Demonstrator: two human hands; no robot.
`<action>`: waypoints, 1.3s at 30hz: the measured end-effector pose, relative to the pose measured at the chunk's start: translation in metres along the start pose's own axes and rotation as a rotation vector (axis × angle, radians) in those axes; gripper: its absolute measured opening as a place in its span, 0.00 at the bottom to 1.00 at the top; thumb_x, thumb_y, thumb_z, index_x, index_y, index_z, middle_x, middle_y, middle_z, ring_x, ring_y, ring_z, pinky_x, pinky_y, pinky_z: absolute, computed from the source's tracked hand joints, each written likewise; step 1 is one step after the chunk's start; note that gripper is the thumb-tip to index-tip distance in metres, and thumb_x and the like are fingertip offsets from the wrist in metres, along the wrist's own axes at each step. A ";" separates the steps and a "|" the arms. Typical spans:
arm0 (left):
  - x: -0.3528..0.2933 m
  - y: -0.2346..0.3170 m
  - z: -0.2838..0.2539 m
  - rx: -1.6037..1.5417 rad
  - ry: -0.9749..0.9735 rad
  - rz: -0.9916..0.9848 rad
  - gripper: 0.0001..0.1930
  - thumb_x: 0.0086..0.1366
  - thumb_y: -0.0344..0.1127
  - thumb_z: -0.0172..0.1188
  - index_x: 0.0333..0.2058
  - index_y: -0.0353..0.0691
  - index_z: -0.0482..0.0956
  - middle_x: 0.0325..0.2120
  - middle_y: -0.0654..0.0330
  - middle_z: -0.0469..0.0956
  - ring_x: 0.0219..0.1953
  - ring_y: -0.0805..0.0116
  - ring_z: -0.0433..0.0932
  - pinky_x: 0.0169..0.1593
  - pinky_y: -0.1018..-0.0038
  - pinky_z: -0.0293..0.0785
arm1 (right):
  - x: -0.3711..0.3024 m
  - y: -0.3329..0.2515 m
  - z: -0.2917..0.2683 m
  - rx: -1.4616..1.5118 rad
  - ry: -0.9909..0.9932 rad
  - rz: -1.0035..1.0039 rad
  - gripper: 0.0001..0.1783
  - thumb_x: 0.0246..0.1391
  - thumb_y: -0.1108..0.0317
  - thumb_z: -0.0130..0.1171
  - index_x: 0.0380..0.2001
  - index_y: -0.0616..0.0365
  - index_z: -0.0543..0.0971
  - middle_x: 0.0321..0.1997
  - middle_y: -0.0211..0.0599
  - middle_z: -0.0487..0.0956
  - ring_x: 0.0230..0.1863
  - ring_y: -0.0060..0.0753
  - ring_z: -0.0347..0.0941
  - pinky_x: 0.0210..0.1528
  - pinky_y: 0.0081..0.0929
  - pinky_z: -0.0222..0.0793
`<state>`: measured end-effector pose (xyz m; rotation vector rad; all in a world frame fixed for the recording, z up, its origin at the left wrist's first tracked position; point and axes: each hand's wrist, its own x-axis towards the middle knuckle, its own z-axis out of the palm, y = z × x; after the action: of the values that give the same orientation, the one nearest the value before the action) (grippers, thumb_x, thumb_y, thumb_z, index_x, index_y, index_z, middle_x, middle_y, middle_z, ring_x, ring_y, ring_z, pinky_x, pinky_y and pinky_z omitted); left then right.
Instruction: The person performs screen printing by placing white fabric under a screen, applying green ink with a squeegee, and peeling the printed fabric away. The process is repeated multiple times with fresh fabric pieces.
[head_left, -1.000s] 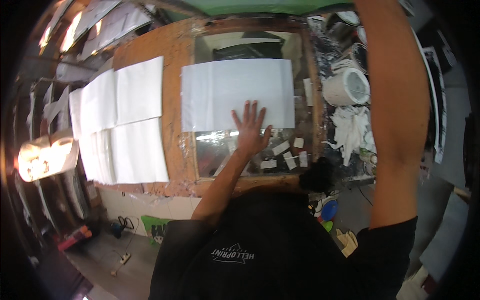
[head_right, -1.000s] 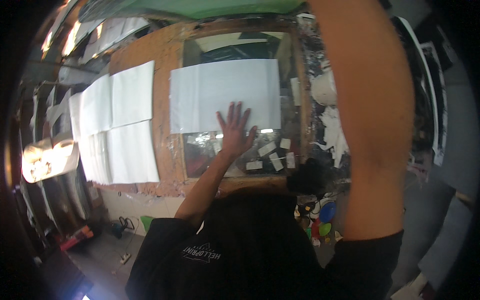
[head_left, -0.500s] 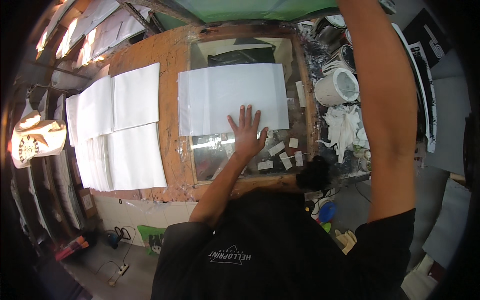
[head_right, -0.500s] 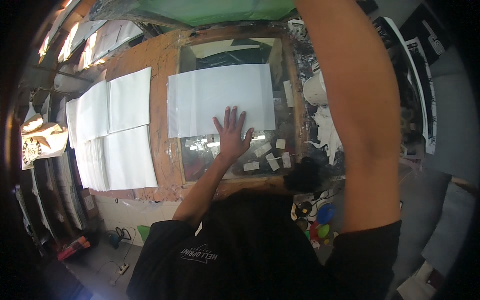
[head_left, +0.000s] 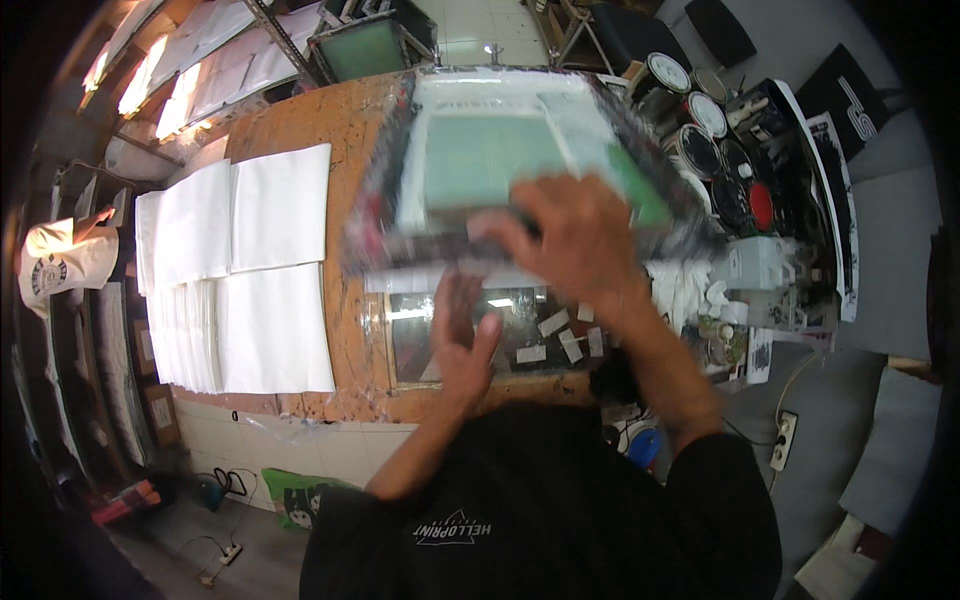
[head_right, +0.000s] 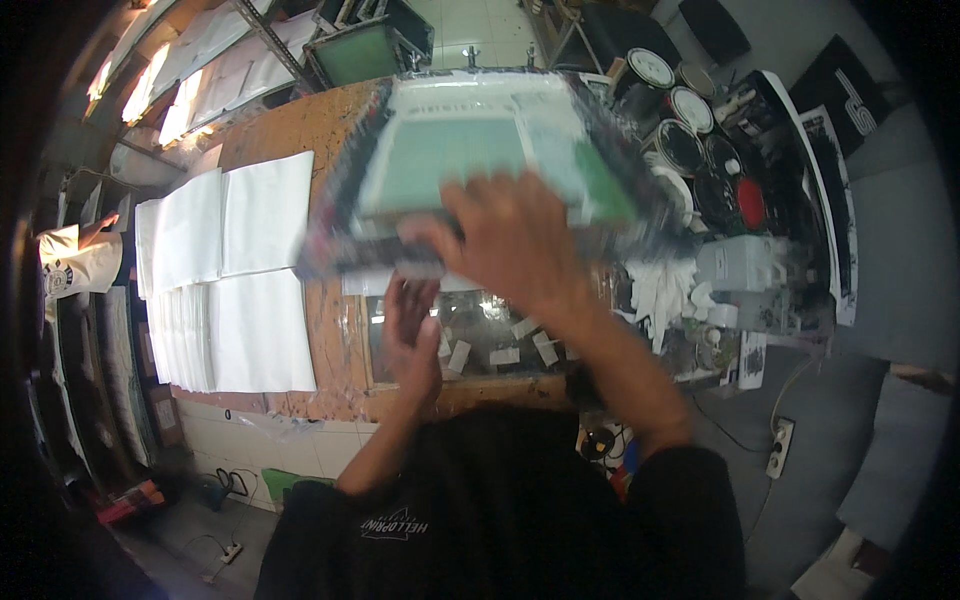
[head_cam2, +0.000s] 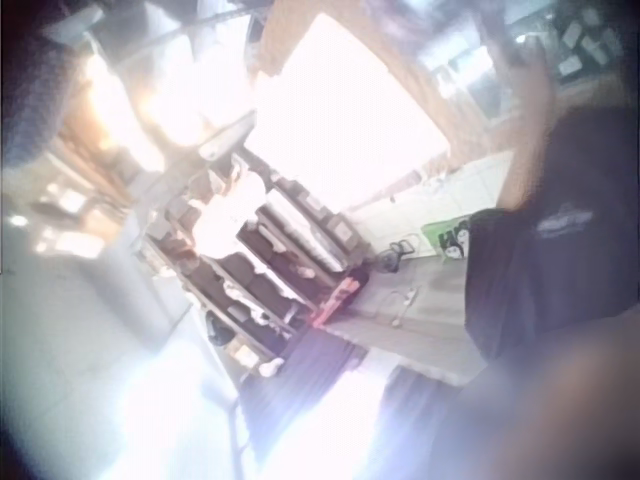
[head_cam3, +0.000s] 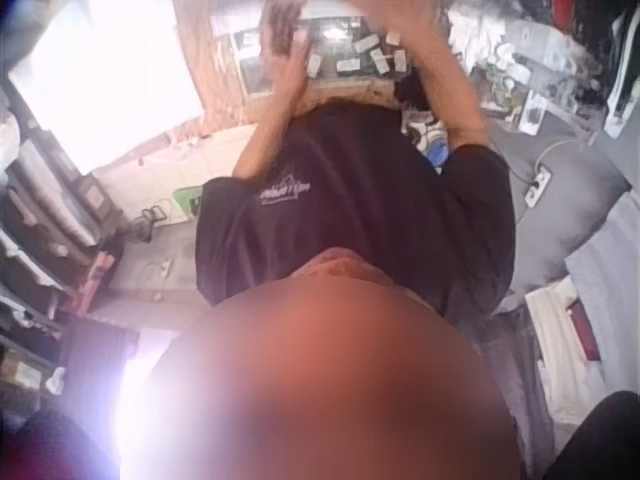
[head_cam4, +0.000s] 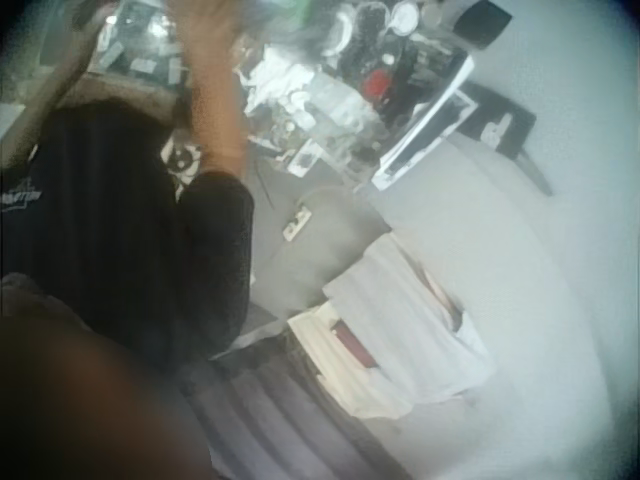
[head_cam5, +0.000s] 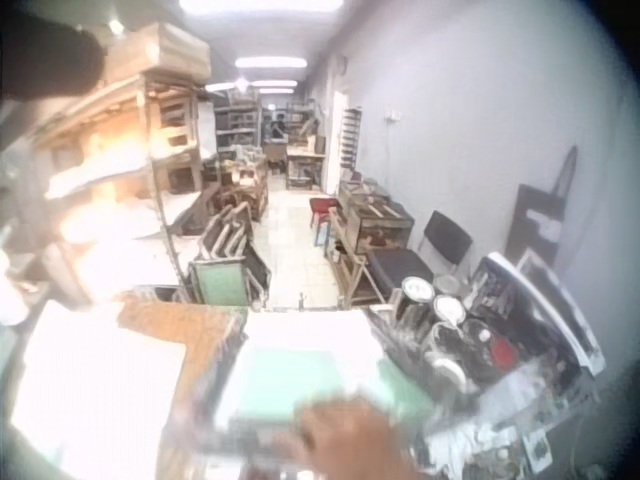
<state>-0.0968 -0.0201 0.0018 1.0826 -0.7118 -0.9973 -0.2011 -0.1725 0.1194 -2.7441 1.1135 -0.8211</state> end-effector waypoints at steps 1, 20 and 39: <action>-0.018 0.006 -0.010 -0.209 0.054 -0.128 0.25 0.68 0.44 0.63 0.59 0.40 0.70 0.56 0.57 0.73 0.68 0.60 0.65 0.71 0.55 0.53 | -0.023 -0.003 0.015 0.013 -0.021 -0.017 0.15 0.50 0.57 0.72 0.34 0.55 0.82 0.29 0.46 0.83 0.31 0.44 0.81 0.32 0.40 0.71; -0.033 -0.084 -0.038 -0.403 0.571 -0.973 0.19 0.68 0.49 0.59 0.53 0.51 0.73 0.44 0.68 0.72 0.45 0.72 0.68 0.54 0.58 0.61 | 0.055 0.132 0.210 0.180 -0.489 0.214 0.28 0.46 0.84 0.56 0.52 0.53 0.81 0.49 0.48 0.83 0.52 0.52 0.78 0.49 0.47 0.71; -0.038 -0.096 -0.040 -0.387 0.565 -0.864 0.17 0.61 0.44 0.61 0.49 0.52 0.75 0.44 0.71 0.76 0.46 0.75 0.70 0.45 0.62 0.62 | -0.172 -0.021 0.156 0.158 -0.329 0.159 0.29 0.43 0.78 0.60 0.53 0.56 0.76 0.55 0.46 0.77 0.64 0.50 0.68 0.65 0.63 0.53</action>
<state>-0.1067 0.0162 -0.1020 1.2542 0.4525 -1.3793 -0.2118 -0.0634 -0.0868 -2.5018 1.1248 -0.3993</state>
